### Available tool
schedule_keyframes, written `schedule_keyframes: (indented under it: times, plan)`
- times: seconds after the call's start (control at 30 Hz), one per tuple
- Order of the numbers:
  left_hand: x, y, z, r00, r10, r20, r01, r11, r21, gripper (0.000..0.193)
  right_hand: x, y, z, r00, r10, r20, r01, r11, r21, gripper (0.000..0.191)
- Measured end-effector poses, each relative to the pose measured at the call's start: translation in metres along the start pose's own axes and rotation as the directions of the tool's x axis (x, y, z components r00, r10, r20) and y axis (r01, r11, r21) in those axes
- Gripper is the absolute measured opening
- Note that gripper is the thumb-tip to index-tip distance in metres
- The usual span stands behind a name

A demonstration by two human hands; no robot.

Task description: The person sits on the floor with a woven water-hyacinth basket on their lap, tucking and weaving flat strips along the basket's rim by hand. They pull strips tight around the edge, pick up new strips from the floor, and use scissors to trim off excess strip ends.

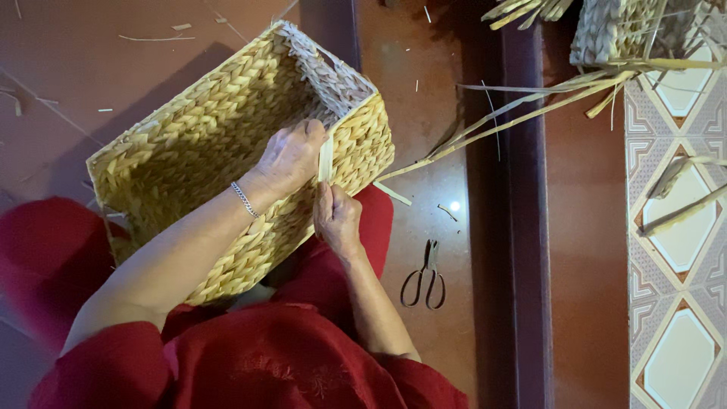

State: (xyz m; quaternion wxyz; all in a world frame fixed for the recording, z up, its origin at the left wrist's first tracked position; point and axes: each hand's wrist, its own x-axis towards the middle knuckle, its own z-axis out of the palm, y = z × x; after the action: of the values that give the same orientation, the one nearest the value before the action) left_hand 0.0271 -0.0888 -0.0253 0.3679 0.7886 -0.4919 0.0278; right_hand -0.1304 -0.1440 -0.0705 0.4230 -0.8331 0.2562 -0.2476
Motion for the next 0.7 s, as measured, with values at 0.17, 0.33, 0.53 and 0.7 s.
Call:
schedule_keyframes:
  times: [0.17,0.33,0.53,0.7]
  plan:
    - [0.005,0.0,-0.008,0.998,-0.068,-0.015,0.067,0.996,-0.056,0.02,-0.001,-0.003,-0.01,1.0,-0.005,-0.019,0.005,1.0,0.015,0.035]
    - [0.003,0.008,-0.029,0.982,0.189,0.015,-0.189,0.979,0.079,0.018,0.002,-0.013,-0.031,0.983,0.163,0.088,-0.181,0.949,0.258,0.038]
    - [-0.003,0.013,-0.041,0.981,0.191,0.011,-0.191,0.974,0.119,0.028,0.023,-0.032,-0.035,0.981,0.001,0.194,-0.074,0.926,0.37,0.035]
    - [0.019,-0.004,-0.022,0.81,-0.526,0.259,0.572,0.616,-0.542,0.022,0.086,-0.02,-0.044,0.995,0.02,0.097,-0.033,0.991,0.128,0.018]
